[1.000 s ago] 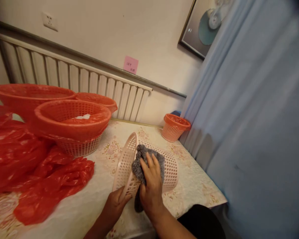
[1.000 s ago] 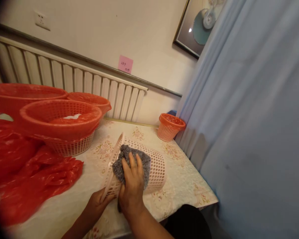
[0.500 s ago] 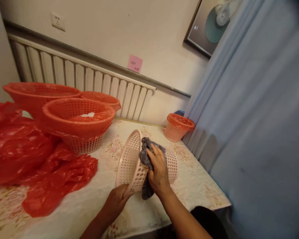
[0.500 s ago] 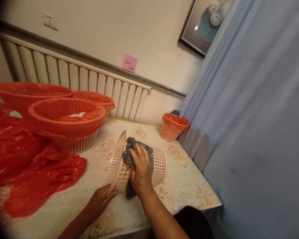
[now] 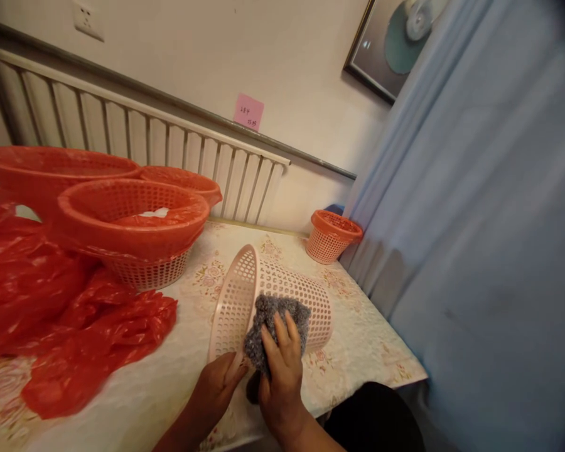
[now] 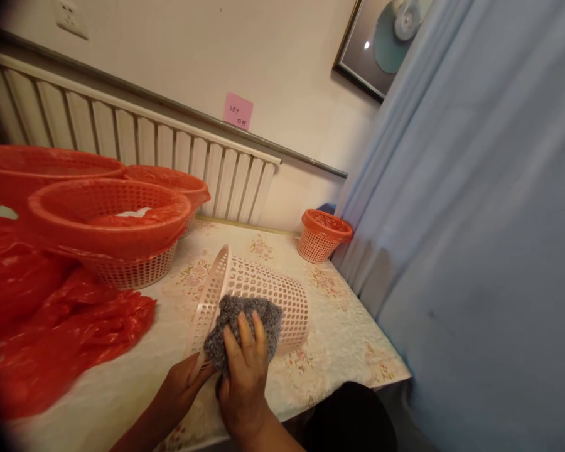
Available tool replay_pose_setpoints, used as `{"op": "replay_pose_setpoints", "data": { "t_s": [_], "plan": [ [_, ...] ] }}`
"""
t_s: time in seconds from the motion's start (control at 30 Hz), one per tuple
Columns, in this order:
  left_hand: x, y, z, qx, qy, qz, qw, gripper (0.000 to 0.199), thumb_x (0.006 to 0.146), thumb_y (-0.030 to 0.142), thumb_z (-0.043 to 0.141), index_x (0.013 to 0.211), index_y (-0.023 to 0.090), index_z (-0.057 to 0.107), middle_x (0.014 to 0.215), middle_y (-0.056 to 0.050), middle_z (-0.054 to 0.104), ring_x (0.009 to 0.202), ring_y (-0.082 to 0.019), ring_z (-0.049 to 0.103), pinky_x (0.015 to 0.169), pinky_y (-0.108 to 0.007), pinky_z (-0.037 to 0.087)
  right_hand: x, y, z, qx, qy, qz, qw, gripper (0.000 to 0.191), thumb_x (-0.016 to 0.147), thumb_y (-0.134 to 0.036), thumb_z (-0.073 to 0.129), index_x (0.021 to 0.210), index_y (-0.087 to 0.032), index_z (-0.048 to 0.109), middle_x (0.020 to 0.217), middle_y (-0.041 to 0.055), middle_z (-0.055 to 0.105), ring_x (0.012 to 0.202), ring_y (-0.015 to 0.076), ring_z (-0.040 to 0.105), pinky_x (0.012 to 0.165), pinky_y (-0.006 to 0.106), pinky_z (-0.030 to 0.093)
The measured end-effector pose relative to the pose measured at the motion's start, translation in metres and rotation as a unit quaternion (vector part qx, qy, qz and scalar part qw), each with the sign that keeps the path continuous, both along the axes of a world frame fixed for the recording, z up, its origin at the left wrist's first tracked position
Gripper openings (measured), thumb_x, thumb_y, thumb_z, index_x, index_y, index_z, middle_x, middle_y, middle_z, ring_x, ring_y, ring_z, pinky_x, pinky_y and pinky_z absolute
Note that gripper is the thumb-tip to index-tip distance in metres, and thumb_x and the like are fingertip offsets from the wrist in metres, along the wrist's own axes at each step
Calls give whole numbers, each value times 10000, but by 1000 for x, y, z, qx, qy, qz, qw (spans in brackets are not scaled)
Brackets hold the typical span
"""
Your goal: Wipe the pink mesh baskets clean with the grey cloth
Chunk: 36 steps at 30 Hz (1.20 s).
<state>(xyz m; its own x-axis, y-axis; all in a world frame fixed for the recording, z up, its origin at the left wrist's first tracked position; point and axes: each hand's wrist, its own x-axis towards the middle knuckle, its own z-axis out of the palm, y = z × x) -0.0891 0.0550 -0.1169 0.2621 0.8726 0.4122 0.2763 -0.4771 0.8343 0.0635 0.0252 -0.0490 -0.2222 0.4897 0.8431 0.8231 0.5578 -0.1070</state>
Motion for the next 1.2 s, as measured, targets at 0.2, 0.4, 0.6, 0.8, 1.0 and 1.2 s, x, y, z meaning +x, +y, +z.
{"op": "replay_pose_setpoints", "data": {
  "t_s": [0.2, 0.4, 0.6, 0.8, 1.0, 1.2],
  "plan": [
    [-2, 3, 5, -36, -14, 1, 999, 320, 879, 456, 504, 884, 198, 693, 853, -49, 752, 806, -225, 693, 762, -304, 548, 32, 23, 5, -10, -3, -12, 1000, 666, 722, 28, 372, 1329, -215, 495, 1453, 87, 427, 1400, 279, 282, 1063, 582, 352],
    [-2, 4, 7, -50, -14, 4, 999, 349, 872, 465, 501, 844, 178, 698, 808, -57, 745, 790, -233, 693, 750, -309, 547, 106, 60, -2, -24, 128, -107, 986, 649, 670, 1, 364, 1253, -195, 571, 1420, 82, 471, 1349, 231, 369, 1092, 564, 312],
    [0, 5, 3, -55, -28, 3, 998, 342, 871, 466, 517, 925, 185, 706, 899, -64, 756, 869, -244, 691, 811, -326, 541, 152, 66, -20, -50, 258, -184, 947, 580, 676, -53, 409, 1209, -153, 615, 1291, 111, 593, 1227, 226, 514, 1068, 493, 371],
    [0, 6, 3, -51, -37, 8, 998, 313, 849, 455, 549, 900, 189, 707, 877, -65, 757, 873, -251, 694, 844, -355, 542, 118, 77, 16, -75, 199, -132, 968, 623, 619, -23, 395, 1169, -169, 646, 1334, 91, 562, 1265, 227, 476, 1094, 496, 336],
    [-1, 4, 9, -51, -41, 13, 998, 321, 848, 458, 550, 887, 186, 716, 863, -71, 765, 814, -247, 697, 779, -339, 560, 39, 73, 71, -118, 90, 10, 989, 700, 605, 13, 388, 1231, -215, 606, 1377, 48, 529, 1290, 204, 448, 1110, 463, 336],
    [-3, 1, 10, -54, -53, -8, 997, 334, 861, 457, 539, 958, 194, 719, 911, -57, 765, 888, -252, 693, 852, -341, 541, -6, 27, 45, -46, 48, 16, 998, 765, 658, 35, 354, 1378, -205, 451, 1482, 63, 394, 1421, 256, 233, 1106, 569, 304]
  ]
}}
